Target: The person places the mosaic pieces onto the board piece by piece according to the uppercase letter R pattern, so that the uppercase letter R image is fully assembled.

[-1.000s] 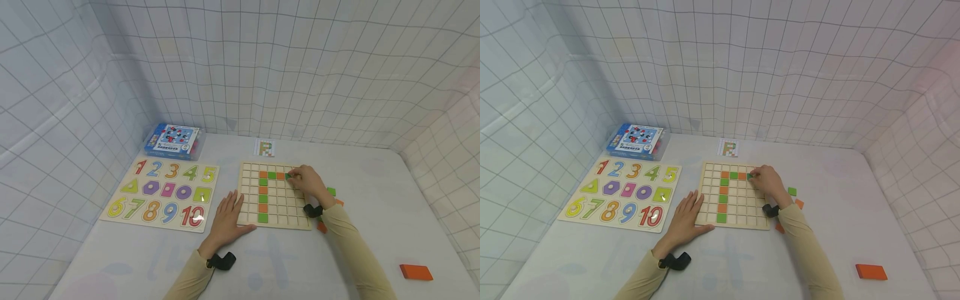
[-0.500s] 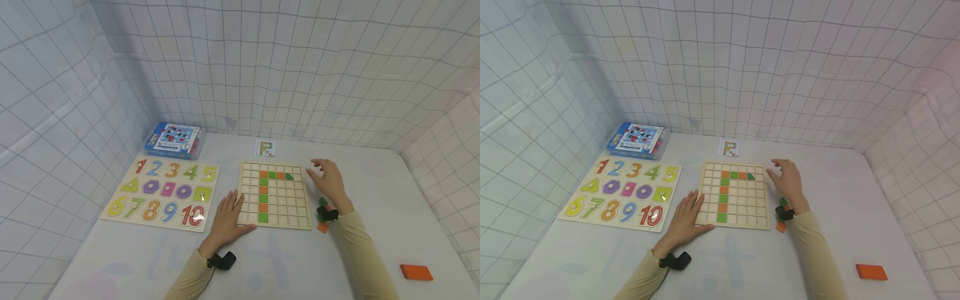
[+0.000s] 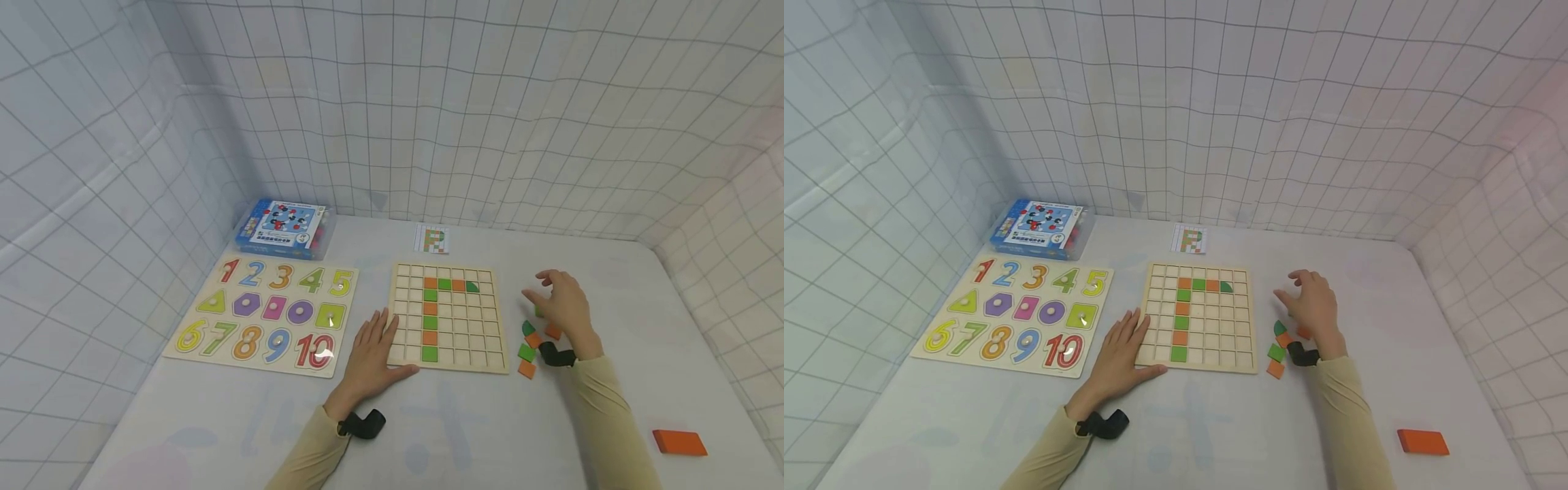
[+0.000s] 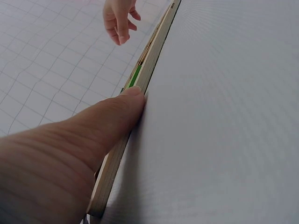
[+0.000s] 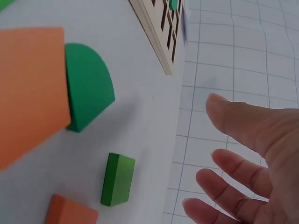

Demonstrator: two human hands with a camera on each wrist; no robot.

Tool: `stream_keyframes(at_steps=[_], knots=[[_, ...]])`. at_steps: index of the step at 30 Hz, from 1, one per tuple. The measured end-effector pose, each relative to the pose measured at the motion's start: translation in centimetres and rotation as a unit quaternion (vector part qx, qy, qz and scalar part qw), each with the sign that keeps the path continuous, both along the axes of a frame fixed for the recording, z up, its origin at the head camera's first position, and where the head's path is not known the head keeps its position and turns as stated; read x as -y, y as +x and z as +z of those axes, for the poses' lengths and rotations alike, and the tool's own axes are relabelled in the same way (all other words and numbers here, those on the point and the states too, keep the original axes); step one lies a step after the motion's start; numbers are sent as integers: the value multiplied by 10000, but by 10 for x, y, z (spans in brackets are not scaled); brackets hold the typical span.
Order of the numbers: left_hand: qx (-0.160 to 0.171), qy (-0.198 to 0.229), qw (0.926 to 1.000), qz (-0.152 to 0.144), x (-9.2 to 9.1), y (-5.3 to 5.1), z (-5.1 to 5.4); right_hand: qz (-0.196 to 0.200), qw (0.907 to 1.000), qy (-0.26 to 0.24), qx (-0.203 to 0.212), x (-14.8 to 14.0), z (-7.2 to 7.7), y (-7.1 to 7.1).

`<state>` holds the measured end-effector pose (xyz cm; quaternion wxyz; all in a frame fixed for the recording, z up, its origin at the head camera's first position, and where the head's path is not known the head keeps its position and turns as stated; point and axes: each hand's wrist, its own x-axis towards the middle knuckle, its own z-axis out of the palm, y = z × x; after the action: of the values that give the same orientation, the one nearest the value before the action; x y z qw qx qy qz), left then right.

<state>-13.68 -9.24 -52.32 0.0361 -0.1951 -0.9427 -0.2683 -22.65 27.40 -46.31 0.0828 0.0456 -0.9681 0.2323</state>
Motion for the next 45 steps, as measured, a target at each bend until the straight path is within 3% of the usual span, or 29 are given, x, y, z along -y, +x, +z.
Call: stream_keyframes(at_steps=[5, 17, 32, 45], knots=[[-5, -9, 10000, 11, 0, -1, -1, -7, 9979, 122, 636, -8, 1, 3], [-2, -16, 10000, 15, 0, -1, -1, -50, 9879, 314, 1520, -16, -1, 5], [-14, -14, 10000, 1, 0, -1, -1, 308, 9848, 491, 1635, -23, -2, 10], [31, -19, 10000, 14, 0, -1, -1, 302, 9839, 358, 1727, -23, -4, 10]])
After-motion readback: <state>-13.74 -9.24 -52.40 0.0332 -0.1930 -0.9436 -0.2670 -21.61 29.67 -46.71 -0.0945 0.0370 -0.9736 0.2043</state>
